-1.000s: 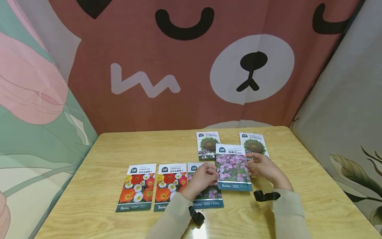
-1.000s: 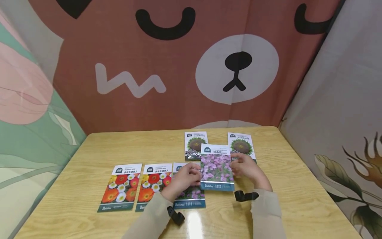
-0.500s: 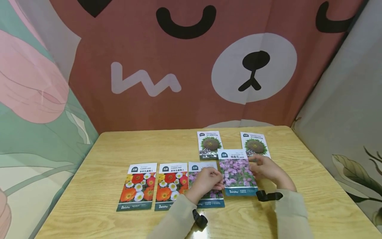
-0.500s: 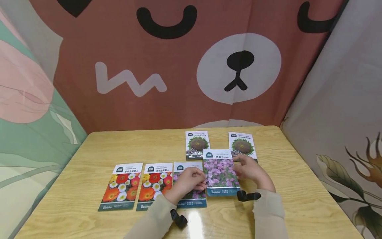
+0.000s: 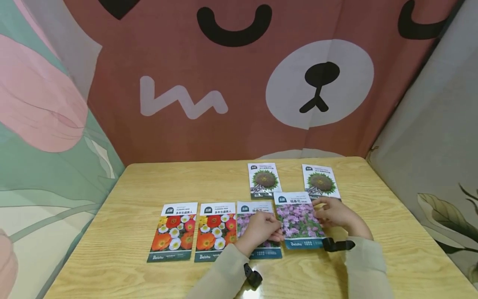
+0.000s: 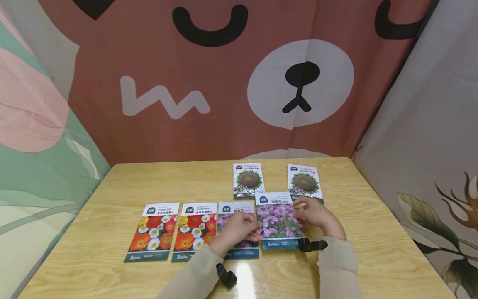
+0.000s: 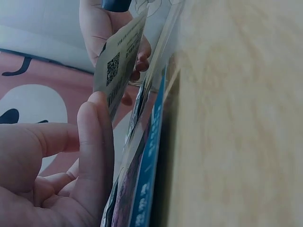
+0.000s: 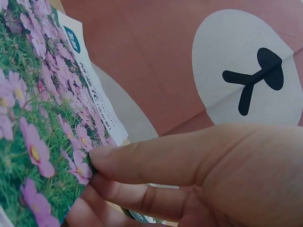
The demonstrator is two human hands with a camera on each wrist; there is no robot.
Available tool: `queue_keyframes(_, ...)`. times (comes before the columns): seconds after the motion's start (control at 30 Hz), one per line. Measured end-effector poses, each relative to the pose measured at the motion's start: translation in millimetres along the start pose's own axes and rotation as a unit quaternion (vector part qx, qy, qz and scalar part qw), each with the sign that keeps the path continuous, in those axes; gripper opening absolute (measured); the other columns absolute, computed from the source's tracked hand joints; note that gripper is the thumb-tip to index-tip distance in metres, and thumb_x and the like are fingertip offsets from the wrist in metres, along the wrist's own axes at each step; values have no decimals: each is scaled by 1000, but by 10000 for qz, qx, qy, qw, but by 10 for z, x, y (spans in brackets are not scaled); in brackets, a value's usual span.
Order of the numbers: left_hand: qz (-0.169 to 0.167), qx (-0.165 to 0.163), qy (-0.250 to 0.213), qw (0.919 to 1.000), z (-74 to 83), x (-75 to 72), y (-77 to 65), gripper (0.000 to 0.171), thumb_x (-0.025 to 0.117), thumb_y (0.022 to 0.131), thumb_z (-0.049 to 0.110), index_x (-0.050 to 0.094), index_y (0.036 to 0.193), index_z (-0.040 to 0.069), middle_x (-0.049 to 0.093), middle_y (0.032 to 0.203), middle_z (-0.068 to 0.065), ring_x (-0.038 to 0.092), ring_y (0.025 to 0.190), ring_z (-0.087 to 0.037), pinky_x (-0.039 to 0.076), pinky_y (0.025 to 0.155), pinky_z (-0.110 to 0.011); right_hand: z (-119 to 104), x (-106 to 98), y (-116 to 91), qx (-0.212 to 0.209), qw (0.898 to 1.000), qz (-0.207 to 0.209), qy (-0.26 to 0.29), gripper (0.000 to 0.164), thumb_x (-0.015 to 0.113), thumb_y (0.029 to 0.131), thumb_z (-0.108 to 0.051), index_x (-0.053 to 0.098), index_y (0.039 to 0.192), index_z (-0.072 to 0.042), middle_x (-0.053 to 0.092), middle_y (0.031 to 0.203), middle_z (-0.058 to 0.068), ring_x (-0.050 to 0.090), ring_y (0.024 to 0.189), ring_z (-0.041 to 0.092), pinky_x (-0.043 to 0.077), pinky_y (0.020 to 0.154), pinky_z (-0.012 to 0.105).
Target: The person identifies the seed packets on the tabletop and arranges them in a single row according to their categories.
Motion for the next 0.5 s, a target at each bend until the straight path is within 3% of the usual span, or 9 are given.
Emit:
queue_keyframes(0.17,-66,-18,-4,10000,-24,49,21,16,62,95,1,72,84,-6,70,68,-10,70,57,-14,60,57,-27,54,-23,-2,-23,10000,-82,-37,34,60,96,0,50,126,13,59,81,10,61,71,20,59,62,35)
queue_keyframes(0.5,-87,-42,190,9998,-39,-30,0,18,63,94,1,70,79,-5,70,64,-11,72,57,-21,60,56,-28,64,38,81,183,9994,-248,-157,17,60,94,2,53,108,8,58,82,11,62,70,20,60,62,34)
Point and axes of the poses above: each hand's wrist, its own y-axis towards the middle knuckle, its own x-axis out of the palm, z = x × y, the point moved 4 cm from there along y, towards the middle knuckle
